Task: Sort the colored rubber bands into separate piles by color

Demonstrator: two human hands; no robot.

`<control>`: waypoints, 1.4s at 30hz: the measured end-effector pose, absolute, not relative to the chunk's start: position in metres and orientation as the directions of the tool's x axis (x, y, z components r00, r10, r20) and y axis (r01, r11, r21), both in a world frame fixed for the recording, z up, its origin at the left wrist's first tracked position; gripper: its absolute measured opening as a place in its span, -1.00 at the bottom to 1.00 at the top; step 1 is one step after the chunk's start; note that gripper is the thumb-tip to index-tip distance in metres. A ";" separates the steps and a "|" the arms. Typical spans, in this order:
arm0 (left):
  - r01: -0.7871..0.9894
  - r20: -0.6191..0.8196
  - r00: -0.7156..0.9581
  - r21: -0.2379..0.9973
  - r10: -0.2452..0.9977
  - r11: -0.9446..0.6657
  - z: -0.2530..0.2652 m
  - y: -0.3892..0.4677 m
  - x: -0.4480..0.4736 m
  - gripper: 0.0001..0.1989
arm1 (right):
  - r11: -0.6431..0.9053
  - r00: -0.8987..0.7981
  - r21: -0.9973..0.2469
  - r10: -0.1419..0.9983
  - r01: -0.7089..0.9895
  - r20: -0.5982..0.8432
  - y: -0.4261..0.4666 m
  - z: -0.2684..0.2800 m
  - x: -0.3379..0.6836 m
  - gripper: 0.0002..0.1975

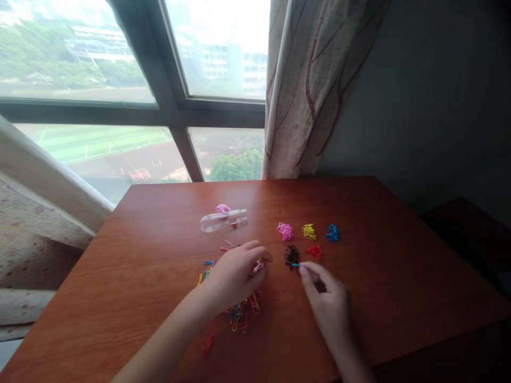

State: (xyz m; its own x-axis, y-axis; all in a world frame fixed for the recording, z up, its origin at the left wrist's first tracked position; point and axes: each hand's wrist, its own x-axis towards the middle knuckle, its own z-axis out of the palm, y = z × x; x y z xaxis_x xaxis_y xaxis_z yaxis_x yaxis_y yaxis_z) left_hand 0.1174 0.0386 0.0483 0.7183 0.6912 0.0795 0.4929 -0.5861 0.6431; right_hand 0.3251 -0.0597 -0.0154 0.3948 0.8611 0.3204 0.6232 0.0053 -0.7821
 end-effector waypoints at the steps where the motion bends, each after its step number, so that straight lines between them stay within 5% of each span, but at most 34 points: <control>1: 0.500 0.082 0.702 0.651 0.707 -0.572 0.049 0.041 0.110 -0.87 | -0.029 0.423 -0.767 0.848 0.641 0.321 -0.055 -0.016 0.339 -0.70; 10: 0.602 0.089 0.436 0.711 0.895 -0.364 0.031 0.047 0.031 -0.82 | -0.214 0.466 -0.535 0.791 0.817 0.397 0.003 -0.026 0.453 -0.49; 16: 0.666 0.084 0.302 0.694 0.950 -0.273 0.020 0.038 0.000 -0.78 | -0.218 0.469 -0.551 0.803 0.806 0.367 0.002 -0.041 0.460 -0.44; 33: 0.696 0.042 0.400 0.637 0.915 -0.333 0.015 0.029 -0.002 -0.81 | -0.239 0.543 -0.609 0.749 0.756 0.380 -0.005 -0.034 0.451 -0.44; 42: 0.710 -0.039 0.463 0.614 0.886 -0.344 0.022 0.028 0.001 -0.82 | 0.055 0.339 -0.687 0.839 0.724 0.425 -0.036 -0.009 0.356 -0.71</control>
State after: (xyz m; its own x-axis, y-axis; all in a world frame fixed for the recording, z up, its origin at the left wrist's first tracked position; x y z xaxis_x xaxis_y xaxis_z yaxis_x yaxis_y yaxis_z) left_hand 0.0005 0.0280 0.0219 0.4628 0.8856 -0.0388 0.7102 -0.3442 0.6141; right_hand 0.3556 -0.0360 -0.0087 0.3392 0.8392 0.4251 0.7244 0.0553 -0.6871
